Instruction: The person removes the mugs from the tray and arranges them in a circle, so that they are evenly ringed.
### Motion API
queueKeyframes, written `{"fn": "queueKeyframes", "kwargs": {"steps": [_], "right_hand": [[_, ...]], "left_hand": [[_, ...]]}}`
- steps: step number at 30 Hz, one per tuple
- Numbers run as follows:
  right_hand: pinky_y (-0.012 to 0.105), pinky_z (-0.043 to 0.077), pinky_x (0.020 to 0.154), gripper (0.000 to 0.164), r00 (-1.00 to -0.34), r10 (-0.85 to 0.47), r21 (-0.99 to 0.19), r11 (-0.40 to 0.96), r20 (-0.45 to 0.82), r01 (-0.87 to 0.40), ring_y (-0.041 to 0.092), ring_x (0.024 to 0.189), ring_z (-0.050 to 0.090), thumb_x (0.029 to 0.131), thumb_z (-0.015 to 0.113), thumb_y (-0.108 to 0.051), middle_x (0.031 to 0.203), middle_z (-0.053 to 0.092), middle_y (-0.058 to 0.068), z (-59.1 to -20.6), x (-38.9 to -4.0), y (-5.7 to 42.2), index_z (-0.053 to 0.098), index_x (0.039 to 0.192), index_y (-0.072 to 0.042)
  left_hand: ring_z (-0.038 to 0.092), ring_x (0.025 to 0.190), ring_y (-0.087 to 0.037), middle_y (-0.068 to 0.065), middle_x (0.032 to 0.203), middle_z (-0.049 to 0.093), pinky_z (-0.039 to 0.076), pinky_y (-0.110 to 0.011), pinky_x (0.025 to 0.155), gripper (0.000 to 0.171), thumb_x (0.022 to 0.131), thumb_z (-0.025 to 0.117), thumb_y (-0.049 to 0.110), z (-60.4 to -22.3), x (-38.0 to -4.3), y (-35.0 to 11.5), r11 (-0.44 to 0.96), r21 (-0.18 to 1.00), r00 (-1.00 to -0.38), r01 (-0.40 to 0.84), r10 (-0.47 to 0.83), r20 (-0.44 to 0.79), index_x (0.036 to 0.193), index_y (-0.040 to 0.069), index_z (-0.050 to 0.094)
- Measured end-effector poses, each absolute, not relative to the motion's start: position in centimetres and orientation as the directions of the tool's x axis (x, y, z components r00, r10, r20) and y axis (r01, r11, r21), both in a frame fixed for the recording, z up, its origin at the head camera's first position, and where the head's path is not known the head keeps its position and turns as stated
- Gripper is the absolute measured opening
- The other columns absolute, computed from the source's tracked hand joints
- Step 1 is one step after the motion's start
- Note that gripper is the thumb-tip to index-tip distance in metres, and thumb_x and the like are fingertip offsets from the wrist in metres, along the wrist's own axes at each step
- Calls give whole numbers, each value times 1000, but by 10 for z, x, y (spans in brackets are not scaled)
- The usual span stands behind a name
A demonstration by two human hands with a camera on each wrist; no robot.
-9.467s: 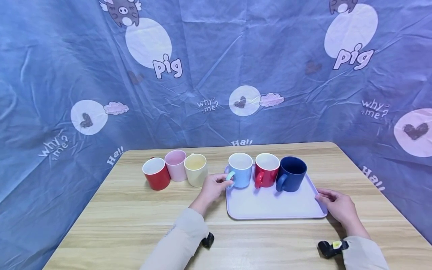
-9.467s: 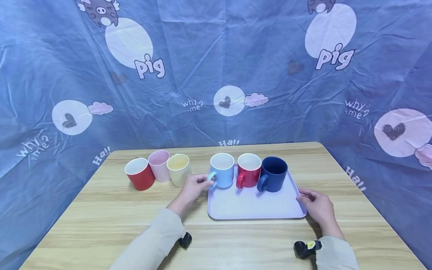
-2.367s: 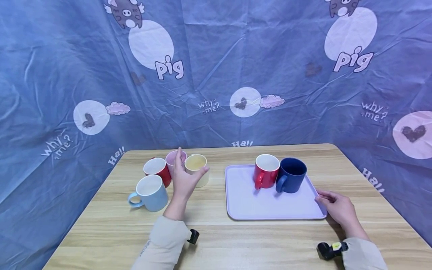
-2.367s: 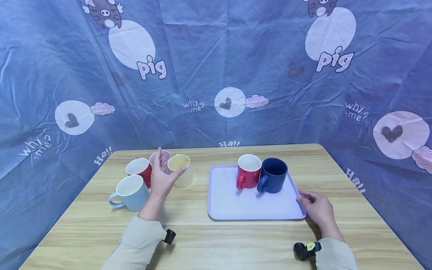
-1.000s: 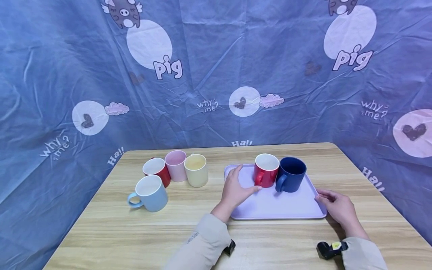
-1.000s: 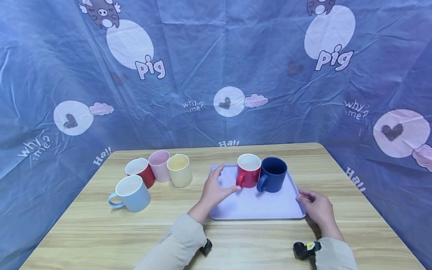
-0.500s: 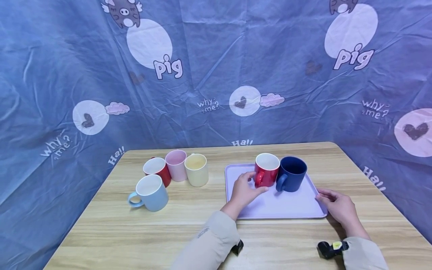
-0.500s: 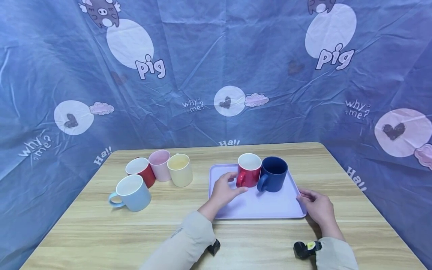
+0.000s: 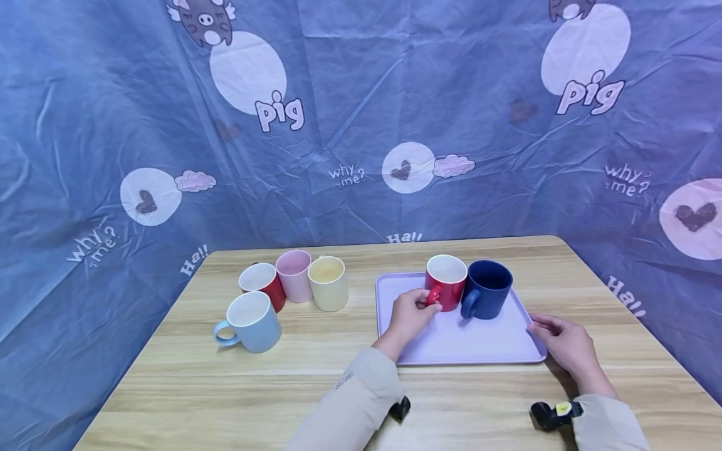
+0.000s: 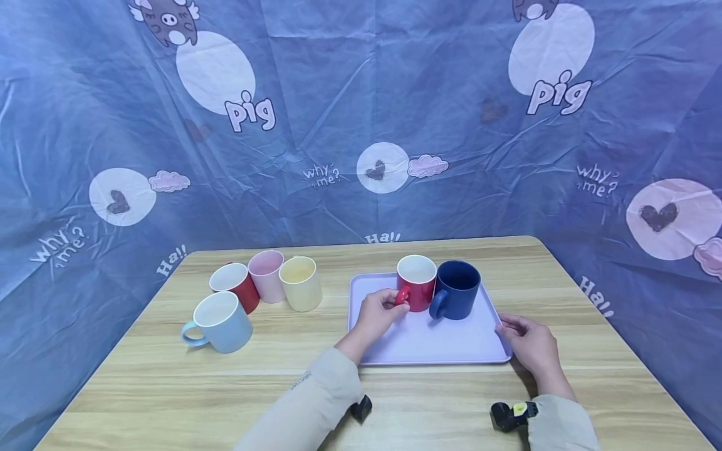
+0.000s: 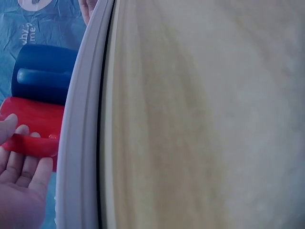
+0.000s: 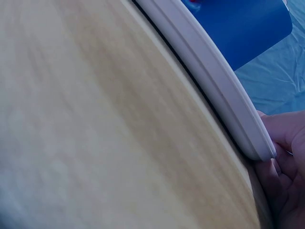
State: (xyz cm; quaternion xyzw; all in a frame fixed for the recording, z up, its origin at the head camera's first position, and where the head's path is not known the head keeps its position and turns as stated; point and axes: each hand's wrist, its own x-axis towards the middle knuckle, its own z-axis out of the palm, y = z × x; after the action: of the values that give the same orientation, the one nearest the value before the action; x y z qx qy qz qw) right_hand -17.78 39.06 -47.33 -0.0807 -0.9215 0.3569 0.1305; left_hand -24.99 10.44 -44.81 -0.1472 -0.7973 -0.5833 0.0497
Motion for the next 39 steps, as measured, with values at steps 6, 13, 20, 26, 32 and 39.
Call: {"fn": "queueKeyframes", "kwargs": {"steps": [6,13,20,26,32,39], "right_hand": [[18,41,62,42,-951,237,-680,732,197,41,1,77,54,92,63,-29,97,69,19,-475,-179,391,64,113,8],[19,41,62,41,-950,235,-677,735,205,36,3,77,55,92,63,-28,97,69,19,-475,-179,391,65,113,7],[18,41,62,41,-951,242,-679,733,192,49,4,78,55,92,63,-28,98,69,19,-474,-179,391,65,113,7],[18,42,62,41,-951,238,-680,732,196,43,1,78,54,92,63,-28,98,69,19,-474,-178,391,64,114,7],[19,41,63,41,-951,244,-675,736,191,53,7,80,56,92,63,-28,98,69,19,-475,-179,392,64,114,7],[17,41,62,41,-951,236,-676,736,201,40,-3,76,53,92,64,-27,97,69,19,-475,-180,392,64,114,7]], "left_hand": [[55,65,0,-3,77,70,48,-15,62,17,76,77,1,-451,-254,102,245,921,-948,303,180,264,93,-1,74],[56,63,1,-3,74,70,47,-15,57,19,75,79,3,-453,-257,100,256,915,-945,312,181,272,94,1,75],[60,64,-1,-5,75,71,48,-15,57,19,77,77,2,-450,-257,93,209,932,-948,296,184,260,95,-1,75],[60,67,-4,-9,77,71,47,-16,59,19,78,76,2,-438,-254,80,188,928,-935,322,214,281,96,-2,74],[63,70,-9,-12,78,71,46,-18,60,18,79,76,3,-427,-253,61,176,911,-908,373,269,320,95,-3,74],[60,74,-7,-9,80,72,46,-20,62,17,80,75,5,-417,-250,36,202,905,-899,375,317,302,96,-1,75]]}}
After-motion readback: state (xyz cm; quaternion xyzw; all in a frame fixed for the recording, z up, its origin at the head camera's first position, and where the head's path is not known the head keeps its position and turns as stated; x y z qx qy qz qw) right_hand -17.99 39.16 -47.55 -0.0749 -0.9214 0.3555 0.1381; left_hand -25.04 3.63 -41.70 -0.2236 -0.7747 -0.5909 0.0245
